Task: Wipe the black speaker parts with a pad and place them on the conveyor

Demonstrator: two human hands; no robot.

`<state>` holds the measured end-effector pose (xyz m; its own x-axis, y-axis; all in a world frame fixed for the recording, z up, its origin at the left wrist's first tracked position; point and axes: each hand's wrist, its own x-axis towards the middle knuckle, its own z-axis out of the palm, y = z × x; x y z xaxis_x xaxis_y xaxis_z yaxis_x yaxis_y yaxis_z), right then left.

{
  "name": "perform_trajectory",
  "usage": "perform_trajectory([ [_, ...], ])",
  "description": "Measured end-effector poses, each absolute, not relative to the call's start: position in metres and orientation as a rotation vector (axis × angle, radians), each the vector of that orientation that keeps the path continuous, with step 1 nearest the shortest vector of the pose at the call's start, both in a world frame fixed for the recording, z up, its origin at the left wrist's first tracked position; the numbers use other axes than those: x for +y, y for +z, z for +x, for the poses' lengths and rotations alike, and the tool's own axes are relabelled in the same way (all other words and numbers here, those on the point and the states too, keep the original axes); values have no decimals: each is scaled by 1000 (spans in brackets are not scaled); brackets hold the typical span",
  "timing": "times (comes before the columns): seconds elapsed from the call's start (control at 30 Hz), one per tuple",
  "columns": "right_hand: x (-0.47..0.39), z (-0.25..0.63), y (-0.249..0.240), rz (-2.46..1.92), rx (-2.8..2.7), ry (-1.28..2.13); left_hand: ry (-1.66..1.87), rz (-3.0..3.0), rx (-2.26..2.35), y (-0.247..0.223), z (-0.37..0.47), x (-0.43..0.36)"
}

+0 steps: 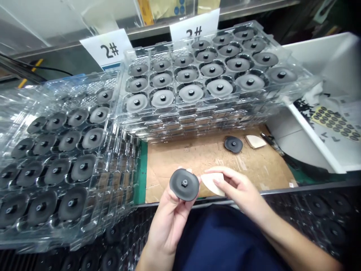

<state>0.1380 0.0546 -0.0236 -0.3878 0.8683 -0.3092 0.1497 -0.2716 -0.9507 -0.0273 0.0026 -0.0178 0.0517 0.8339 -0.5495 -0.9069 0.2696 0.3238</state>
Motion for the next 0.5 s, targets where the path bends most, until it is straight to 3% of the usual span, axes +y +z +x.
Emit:
perform_trajectory([
  [0.17, 62, 108, 25, -910, -1839, 1319, 1322, -13, 840, -20, -22, -4],
  [0.3, 67, 99, 31, -821, -2213, 1389, 1332, 4, 942, -24, -20, -7],
  [0.43, 69, 95, 31, -904, -2084, 1126, 1281, 36, 954, -19, -16, -7],
  [0.5, 64, 100, 33, -830, -2084, 1170, 1268, 21, 938, -17, -18, -7],
])
